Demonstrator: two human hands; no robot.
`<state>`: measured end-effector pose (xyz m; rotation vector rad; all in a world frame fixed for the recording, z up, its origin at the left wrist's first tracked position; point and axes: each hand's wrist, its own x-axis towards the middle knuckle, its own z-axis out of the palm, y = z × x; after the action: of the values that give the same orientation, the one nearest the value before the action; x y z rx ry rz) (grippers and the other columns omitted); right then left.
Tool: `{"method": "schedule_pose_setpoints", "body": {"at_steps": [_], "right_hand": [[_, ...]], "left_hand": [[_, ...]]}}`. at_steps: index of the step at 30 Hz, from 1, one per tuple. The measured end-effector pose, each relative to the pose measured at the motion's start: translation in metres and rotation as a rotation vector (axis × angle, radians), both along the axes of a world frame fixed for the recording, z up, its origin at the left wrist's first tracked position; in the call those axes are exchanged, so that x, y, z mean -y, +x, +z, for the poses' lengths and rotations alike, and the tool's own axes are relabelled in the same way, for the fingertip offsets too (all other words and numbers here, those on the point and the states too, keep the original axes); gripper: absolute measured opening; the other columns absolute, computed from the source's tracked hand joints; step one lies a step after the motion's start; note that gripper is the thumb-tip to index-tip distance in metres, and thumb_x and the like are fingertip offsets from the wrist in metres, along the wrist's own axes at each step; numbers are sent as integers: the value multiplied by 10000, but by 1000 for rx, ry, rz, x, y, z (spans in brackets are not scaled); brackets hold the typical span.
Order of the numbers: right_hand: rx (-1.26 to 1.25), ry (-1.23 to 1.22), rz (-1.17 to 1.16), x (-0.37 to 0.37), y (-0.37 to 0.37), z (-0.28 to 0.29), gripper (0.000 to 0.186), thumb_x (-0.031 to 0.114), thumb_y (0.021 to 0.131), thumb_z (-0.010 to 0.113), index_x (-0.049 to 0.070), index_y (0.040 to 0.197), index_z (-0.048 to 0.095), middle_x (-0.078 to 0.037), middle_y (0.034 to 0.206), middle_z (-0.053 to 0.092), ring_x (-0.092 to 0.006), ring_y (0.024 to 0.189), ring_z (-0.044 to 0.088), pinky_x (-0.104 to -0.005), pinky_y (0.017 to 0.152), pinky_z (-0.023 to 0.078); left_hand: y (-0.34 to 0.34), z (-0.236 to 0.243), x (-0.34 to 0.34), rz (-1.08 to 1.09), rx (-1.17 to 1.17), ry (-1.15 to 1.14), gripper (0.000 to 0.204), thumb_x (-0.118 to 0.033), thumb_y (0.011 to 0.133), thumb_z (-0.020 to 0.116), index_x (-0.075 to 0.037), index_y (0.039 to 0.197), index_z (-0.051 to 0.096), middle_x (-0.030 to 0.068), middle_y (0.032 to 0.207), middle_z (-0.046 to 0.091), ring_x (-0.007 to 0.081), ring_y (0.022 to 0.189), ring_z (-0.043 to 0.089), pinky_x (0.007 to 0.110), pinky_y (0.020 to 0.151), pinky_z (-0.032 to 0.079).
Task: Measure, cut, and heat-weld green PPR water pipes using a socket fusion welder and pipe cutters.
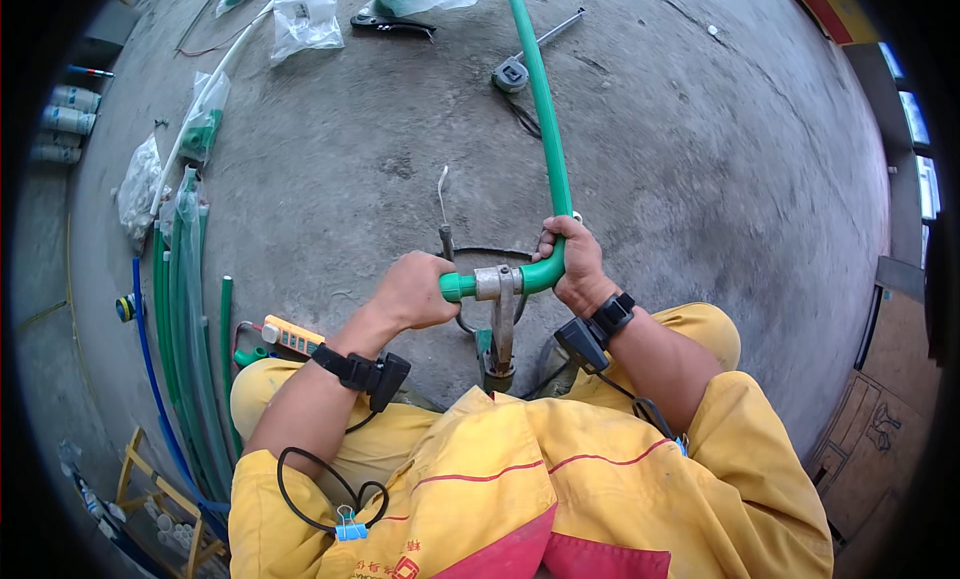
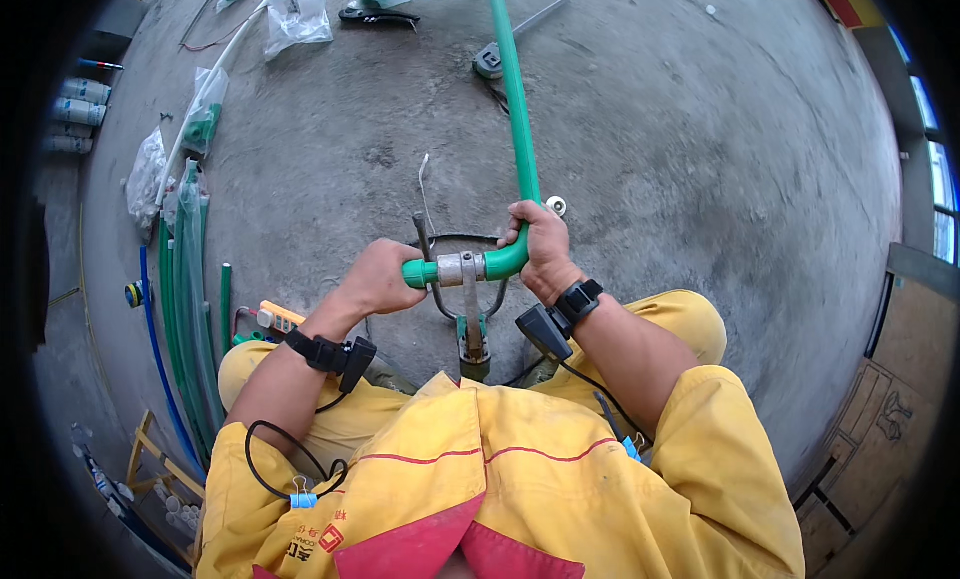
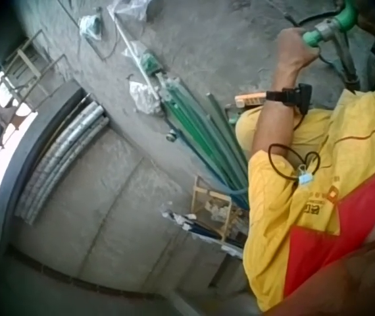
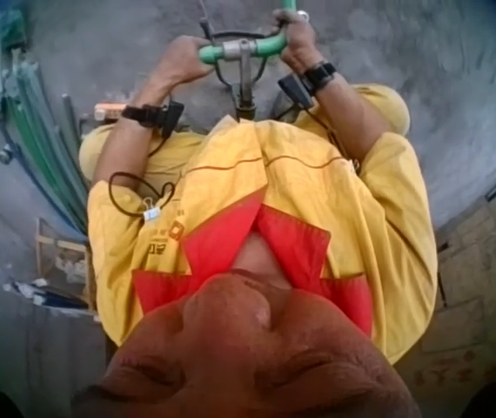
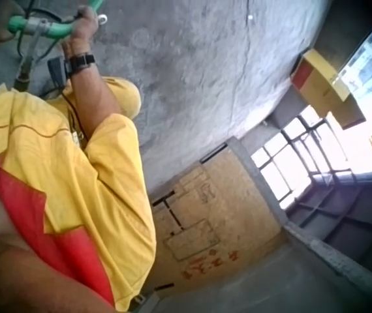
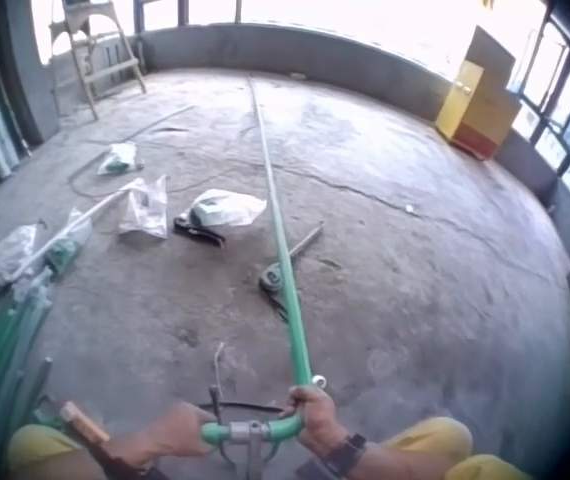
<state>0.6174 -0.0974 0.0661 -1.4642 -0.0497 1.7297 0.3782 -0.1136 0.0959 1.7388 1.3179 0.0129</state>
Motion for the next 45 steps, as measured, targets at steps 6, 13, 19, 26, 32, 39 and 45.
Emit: {"method": "schedule_pose_setpoints", "body": {"at_steps": [6, 13, 19, 26, 32, 39, 45], "right_hand": [[5, -24, -3, -3, -3, 4, 97, 111, 803, 595, 91, 788, 501, -18, 617, 475, -140, 519, 477, -340, 552, 469], [17, -18, -2, -2, -2, 3, 85, 109, 803, 605, 87, 795, 524, -15, 636, 482, -135, 526, 492, -344, 549, 490], [22, -15, -13, -3, -2, 5, 83, 102, 804, 609, 77, 792, 531, -17, 650, 486, -133, 525, 501, -346, 530, 506], [17, -36, -21, -3, -2, 3, 79, 101, 803, 603, 78, 785, 530, -19, 655, 489, -135, 525, 498, -346, 533, 504], [7, -21, -14, -3, -2, 2, 80, 104, 803, 602, 85, 771, 531, -20, 656, 491, -140, 527, 501, -346, 535, 506], [28, -29, -31, -2, -4, 8, 77, 102, 803, 604, 81, 783, 532, -18, 656, 489, -138, 527, 501, -345, 533, 505], [28, -28, -11, -2, -4, 5, 88, 103, 814, 584, 101, 803, 497, -5, 641, 478, -128, 522, 478, -332, 550, 473]], "left_hand": [[-2, -4, -2, -48, -25, 53, 165, -188, 596, 694, -59, 694, 664, 184, 728, 648, 375, 732, 634, 442, 703, 523], [-2, -4, -3, -59, -22, 65, 162, -184, 602, 687, -62, 706, 669, 181, 728, 649, 371, 731, 634, 439, 703, 523], [-1, -1, -4, -48, -14, 47, 159, -184, 608, 683, -66, 714, 672, 176, 731, 650, 370, 732, 634, 437, 704, 522], [0, 2, -5, -72, -74, 42, 165, -187, 610, 683, -65, 721, 672, 170, 740, 655, 367, 744, 635, 436, 712, 524], [-2, 2, -3, -63, -42, 57, 159, -192, 612, 682, -71, 716, 674, 167, 741, 657, 365, 747, 637, 437, 712, 524], [2, 8, -2, -59, -139, 23, 157, -194, 616, 680, -76, 720, 689, 163, 754, 668, 352, 760, 651, 428, 721, 534], [3, 13, -5, -88, -201, 6, 167, -189, 614, 676, -73, 732, 696, 160, 766, 675, 350, 770, 657, 428, 733, 537]]}}
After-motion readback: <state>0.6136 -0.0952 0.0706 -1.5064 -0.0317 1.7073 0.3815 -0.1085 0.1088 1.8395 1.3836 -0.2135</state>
